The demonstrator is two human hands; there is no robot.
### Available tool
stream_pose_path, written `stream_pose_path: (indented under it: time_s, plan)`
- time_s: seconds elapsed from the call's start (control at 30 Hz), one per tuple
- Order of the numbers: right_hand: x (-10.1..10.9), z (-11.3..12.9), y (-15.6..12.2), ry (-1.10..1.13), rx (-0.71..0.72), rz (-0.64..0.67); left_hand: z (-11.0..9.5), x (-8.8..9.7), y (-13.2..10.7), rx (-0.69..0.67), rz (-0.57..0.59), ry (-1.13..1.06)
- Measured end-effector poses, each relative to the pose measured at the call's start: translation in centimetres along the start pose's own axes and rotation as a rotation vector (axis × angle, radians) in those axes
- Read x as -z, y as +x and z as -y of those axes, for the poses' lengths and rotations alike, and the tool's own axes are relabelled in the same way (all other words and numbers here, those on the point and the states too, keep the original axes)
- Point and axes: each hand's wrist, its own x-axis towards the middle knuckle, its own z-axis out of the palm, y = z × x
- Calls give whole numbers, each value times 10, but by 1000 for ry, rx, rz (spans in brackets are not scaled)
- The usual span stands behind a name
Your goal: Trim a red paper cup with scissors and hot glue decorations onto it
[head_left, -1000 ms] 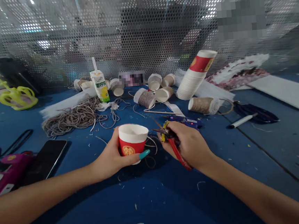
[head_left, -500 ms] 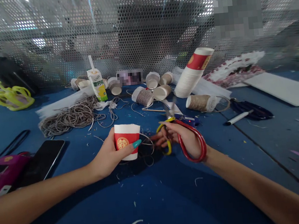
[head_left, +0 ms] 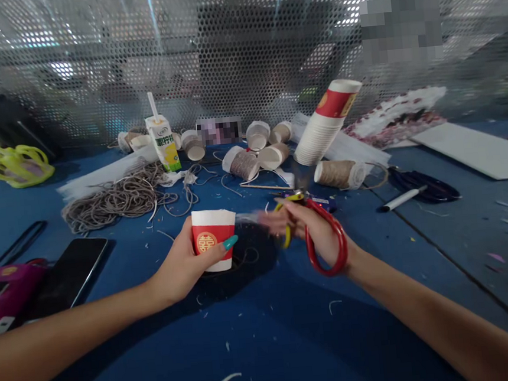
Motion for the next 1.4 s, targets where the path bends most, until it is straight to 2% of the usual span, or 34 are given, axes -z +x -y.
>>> stream_pose_path:
  time_s: [0.03,0.07,0.1,0.2,0.27,0.37,0.5,0.57,0.67,0.73,0.8,0.9,1.0,1.13,1.23,1.3,1.4]
  plan:
    - [1,1,1,-16,144,-88,0,0,0,-1,0,-2]
    - [3,2,2,-13,242,-117,0,0,0,-1,0,-2]
    - [4,4,2,6,270,-83,0,0,0,0,-3,-1]
    - [2,10,0,89,79,113,1,-1,0,10,-10,-1]
    - [-1,10,-2,65,-39,159,2,-1,0,13,-14,-2]
    - [-4,3,-4,-11,-89,198,3,0,1,2,-26,0]
    - [-4,-7,-4,-40,-68,320,0,1,2,1,-61,-14]
    - [-4,-7,-3,12,-48,289,-3,1,1,57,-16,-29]
    - [-6,-4,-1,92,-63,184,-6,0,-2,140,130,-43]
    - [-7,-2,0,120,-76,133,-6,-1,-5,146,185,-57]
    - [-7,0,0,131,-48,103,-4,0,-7,88,146,-62]
    - [-7,2,0,129,40,72,-1,2,-5,-72,-20,-44]
    - [-7,2,0,128,82,20,1,4,0,-63,-41,-75]
    - [-8,-2,1,150,56,14,1,4,-5,84,179,-156]
    - [-8,-4,2,139,63,2,1,2,-12,76,315,-137]
    - [-8,-4,1,79,82,-37,0,2,-11,8,275,-115]
    - [-5,-3,-2,-135,150,-128,-2,4,-3,-96,90,-23]
